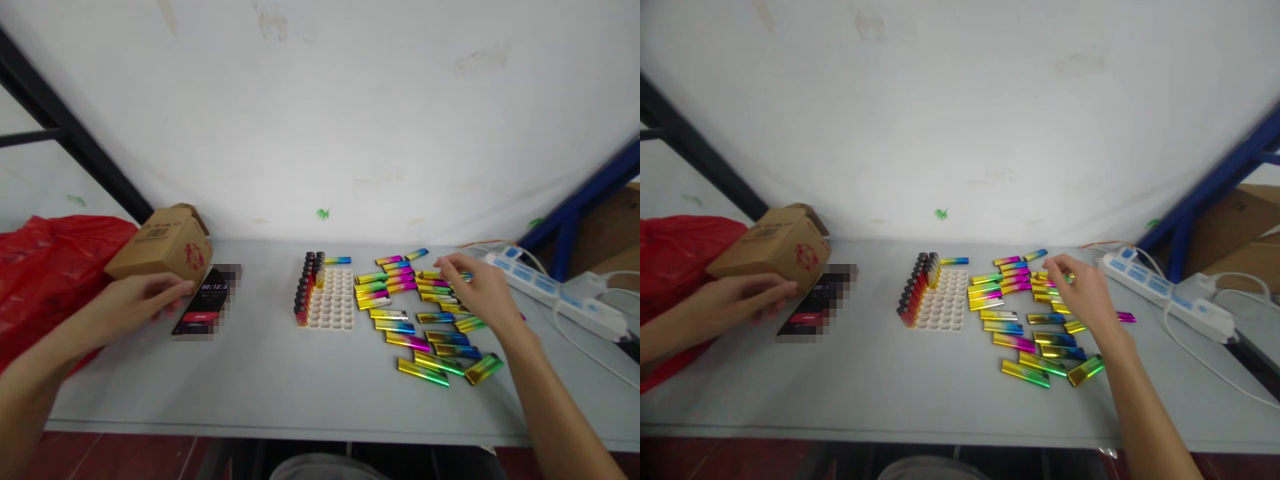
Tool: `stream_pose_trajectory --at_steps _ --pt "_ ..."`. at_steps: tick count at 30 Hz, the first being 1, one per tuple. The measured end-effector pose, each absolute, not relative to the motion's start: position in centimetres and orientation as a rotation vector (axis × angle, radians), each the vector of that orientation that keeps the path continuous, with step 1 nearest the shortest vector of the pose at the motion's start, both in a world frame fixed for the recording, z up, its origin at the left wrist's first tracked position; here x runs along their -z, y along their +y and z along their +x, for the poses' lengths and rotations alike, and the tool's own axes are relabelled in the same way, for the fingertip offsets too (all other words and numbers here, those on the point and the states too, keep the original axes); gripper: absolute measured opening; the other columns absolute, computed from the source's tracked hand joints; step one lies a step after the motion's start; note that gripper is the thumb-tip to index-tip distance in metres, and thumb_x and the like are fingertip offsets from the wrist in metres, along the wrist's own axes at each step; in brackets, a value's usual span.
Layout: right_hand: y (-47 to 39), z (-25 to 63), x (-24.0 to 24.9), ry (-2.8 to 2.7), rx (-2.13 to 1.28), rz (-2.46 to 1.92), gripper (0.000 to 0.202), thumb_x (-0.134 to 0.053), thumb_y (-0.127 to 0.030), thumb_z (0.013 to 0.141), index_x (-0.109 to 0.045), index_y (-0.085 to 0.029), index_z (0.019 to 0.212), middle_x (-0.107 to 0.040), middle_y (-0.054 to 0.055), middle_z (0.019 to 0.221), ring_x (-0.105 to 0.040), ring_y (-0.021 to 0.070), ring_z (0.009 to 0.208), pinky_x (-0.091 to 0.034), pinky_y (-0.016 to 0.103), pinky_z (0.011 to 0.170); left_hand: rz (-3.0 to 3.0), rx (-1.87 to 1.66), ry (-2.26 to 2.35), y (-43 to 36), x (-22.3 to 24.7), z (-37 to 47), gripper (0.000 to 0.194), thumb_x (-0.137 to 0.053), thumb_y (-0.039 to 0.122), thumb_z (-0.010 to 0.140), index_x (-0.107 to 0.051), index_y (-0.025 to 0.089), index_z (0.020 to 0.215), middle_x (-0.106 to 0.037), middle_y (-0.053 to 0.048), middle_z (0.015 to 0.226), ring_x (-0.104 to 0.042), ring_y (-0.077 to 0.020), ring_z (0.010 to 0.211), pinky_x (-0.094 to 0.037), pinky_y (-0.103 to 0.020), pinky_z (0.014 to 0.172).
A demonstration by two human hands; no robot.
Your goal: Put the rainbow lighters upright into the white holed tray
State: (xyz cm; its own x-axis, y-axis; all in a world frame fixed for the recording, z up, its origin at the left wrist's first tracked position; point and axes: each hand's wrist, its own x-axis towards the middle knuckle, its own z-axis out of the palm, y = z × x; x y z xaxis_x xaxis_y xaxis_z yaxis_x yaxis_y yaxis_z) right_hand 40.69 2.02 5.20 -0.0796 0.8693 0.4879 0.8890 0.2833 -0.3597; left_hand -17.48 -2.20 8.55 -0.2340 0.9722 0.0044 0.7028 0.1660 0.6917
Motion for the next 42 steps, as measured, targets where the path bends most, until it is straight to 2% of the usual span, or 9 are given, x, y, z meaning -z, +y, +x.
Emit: stream_pose_trajectory --at_steps 3,4,7,10,14,19,26,34,42 --pt "3.3 41.2 -4.5 -2.058 0.026 -1.504 0.033 -0.049 -0.042 0.1 -0.072 -0.019 0.107 -0.077 0.01 0.102 -0.073 0.0268 0.091 -0.055 0.039 0.082 1.789 -0.891 1.901 -2.3 -7.3 -12.9 0.06 -0.054 0.079 0.076 -0.076 0.025 0.09 -0.073 -0.002 0.077 -0.064 -0.0222 0.072 -0.052 -0.034 0.069" --pt "3.8 41.3 -4.1 -2.131 0.024 -1.462 0.033 -0.049 -0.04 0.1 -0.071 -0.019 0.113 -0.075 0.011 0.111 -0.072 0.0281 0.1 -0.055 0.042 0.089 1.744 -0.938 1.859 -2.0 -6.5 -11.1 0.061 -0.051 0.078 0.08 -0.076 0.024 0.098 -0.075 -0.003 0.085 -0.065 -0.0228 0.075 -0.052 -0.035 0.072" --pt "5.7 41.7 -2.5 -2.32 -0.002 -1.37 0.035 -0.051 -0.035 0.098 -0.067 -0.018 0.124 -0.068 0.015 0.129 -0.064 0.0309 0.12 -0.049 0.048 0.105 1.521 -1.248 1.571 0.3 -3.8 -6.2 0.063 -0.053 0.071 0.084 -0.072 0.019 0.114 -0.071 -0.012 0.122 -0.065 -0.0286 0.111 -0.053 -0.042 0.092" --pt "7.1 42.4 -0.8 -2.415 -0.081 -1.378 0.035 -0.054 -0.032 0.094 -0.067 -0.018 0.124 -0.068 0.016 0.128 -0.065 0.0308 0.118 -0.05 0.049 0.105 1.216 -1.449 1.331 3.8 -1.6 -2.6 0.061 -0.054 0.066 0.084 -0.068 0.018 0.119 -0.066 -0.015 0.133 -0.06 -0.0296 0.125 -0.049 -0.045 0.103" --pt "7.0 43.1 -0.2 -2.439 -0.158 -1.415 0.029 -0.053 -0.032 0.095 -0.069 -0.019 0.115 -0.072 0.014 0.113 -0.07 0.0283 0.102 -0.055 0.046 0.095 1.098 -1.525 1.167 8.0 -0.6 0.5 0.048 -0.051 0.053 0.087 -0.068 0.024 0.12 -0.065 -0.009 0.137 -0.053 -0.0257 0.136 -0.04 -0.042 0.114" --pt "5.6 45.0 -1.2 -2.327 -0.013 -1.457 0.031 -0.053 -0.037 0.096 -0.068 -0.02 0.117 -0.07 0.014 0.12 -0.067 0.0307 0.111 -0.053 0.047 0.1 1.064 -1.396 1.042 9.9 -0.2 2.8 0.051 -0.046 0.051 0.085 -0.07 0.02 0.118 -0.072 -0.009 0.123 -0.059 -0.0265 0.128 -0.043 -0.039 0.109" --pt "4.3 47.6 -0.5 -2.355 -0.113 -1.554 0.037 -0.054 -0.038 0.095 -0.068 -0.018 0.123 -0.073 0.014 0.118 -0.07 0.0314 0.105 -0.056 0.048 0.093 0.951 -1.266 0.987 9.3 0.0 4.5 0.045 -0.056 0.046 0.079 -0.075 0.016 0.105 -0.077 -0.008 0.094 -0.07 -0.0233 0.088 -0.055 -0.033 0.082" --pt "3.8 47.0 -0.4 -2.243 -0.175 -1.586 0.03 -0.059 -0.03 0.091 -0.072 -0.018 0.116 -0.074 0.012 0.11 -0.071 0.0283 0.093 -0.058 0.045 0.087 1.057 -1.266 0.993 9.0 0.1 4.4 0.054 -0.063 0.063 0.079 -0.076 0.015 0.1 -0.077 -0.01 0.093 -0.071 -0.0244 0.085 -0.055 -0.035 0.08" --pt "3.3 45.7 -0.9 -2.255 -0.06 -1.608 0.029 -0.059 -0.033 0.092 -0.072 -0.02 0.115 -0.072 0.014 0.112 -0.068 0.0305 0.1 -0.054 0.047 0.092 1.065 -1.259 0.993 8.9 0.7 4.1 0.059 -0.064 0.069 0.077 -0.075 0.014 0.097 -0.079 -0.011 0.093 -0.072 -0.0261 0.085 -0.055 -0.035 0.082"
